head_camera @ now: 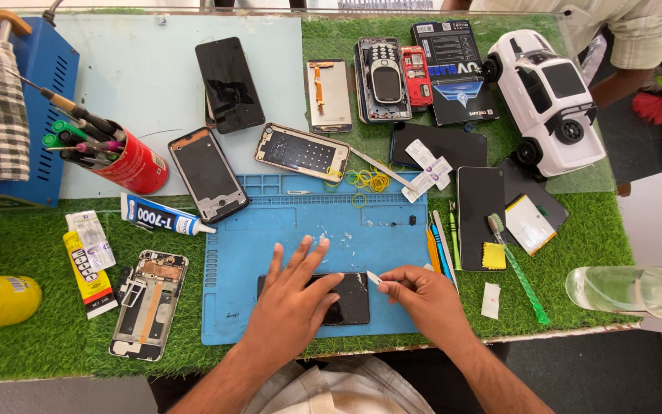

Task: The person holds a smartphone on a blue repair mat and pries along the edge of its screen with a small blade, working around the seam to open the phone. They reposition the phone and continue prying along the edges, then set the blade down and rub their hands at the end.

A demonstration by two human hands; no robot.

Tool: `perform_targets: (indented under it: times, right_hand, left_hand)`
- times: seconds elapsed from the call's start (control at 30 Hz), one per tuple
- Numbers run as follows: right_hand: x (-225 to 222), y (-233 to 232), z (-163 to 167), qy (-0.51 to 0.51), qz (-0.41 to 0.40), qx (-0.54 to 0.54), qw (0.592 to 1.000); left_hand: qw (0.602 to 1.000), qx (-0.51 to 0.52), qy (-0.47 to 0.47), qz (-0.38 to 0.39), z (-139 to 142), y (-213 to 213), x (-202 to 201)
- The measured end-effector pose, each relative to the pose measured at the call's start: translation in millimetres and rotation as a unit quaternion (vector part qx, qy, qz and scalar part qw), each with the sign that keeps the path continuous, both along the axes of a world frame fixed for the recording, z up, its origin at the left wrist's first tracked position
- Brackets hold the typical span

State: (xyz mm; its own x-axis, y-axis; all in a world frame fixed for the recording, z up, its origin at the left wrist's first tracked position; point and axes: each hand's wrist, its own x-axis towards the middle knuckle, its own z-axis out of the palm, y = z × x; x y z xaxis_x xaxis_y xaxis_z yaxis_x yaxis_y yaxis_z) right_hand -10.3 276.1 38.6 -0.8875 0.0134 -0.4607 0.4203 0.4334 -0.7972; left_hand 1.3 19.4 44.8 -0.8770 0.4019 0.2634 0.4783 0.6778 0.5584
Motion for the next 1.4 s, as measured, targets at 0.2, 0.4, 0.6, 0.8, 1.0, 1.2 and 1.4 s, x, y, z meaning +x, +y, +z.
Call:
perform_targets:
  times: [0.2,0.4,0.6,0.8,1.0,1.2,1.4]
  right_hand:
    - [3.0,7.8,6.1,0.042,-0.011,0.063,0.997]
    - [14.6,9.0,11.0,0.214,0.085,0.214,0.949]
    - [23.4,8.2,19.7,0.269,0.113,0.306,0.906]
    - [36.0,-6.8,28.2,0.342,0.172,0.262,0.886]
    - [27.2,-19.6,24.6,0.226,0.234,0.254,0.911]
    - [19.1,-17.8,24.6,0.198,0.250,0.258,0.912]
    - [18.4,-21.6,28.2,0.174,0.266,0.284,0.905]
  left_hand:
    - [0.999,-0.034,0.020,-0.027,0.6,33.7,-22.0]
    - [0.995,-0.087,0.025,-0.047,1.7,38.5,-28.8]
    - [0.986,-0.121,0.071,-0.094,2.1,36.0,-32.7]
    - [0.972,-0.140,0.101,-0.159,-1.5,31.7,-40.9]
    - [0.976,-0.086,0.101,-0.174,-5.5,32.4,-42.8]
    - [0.969,-0.123,0.124,-0.174,-10.0,34.0,-41.6]
    - [0.958,-0.164,0.147,-0.185,-15.2,34.7,-40.7]
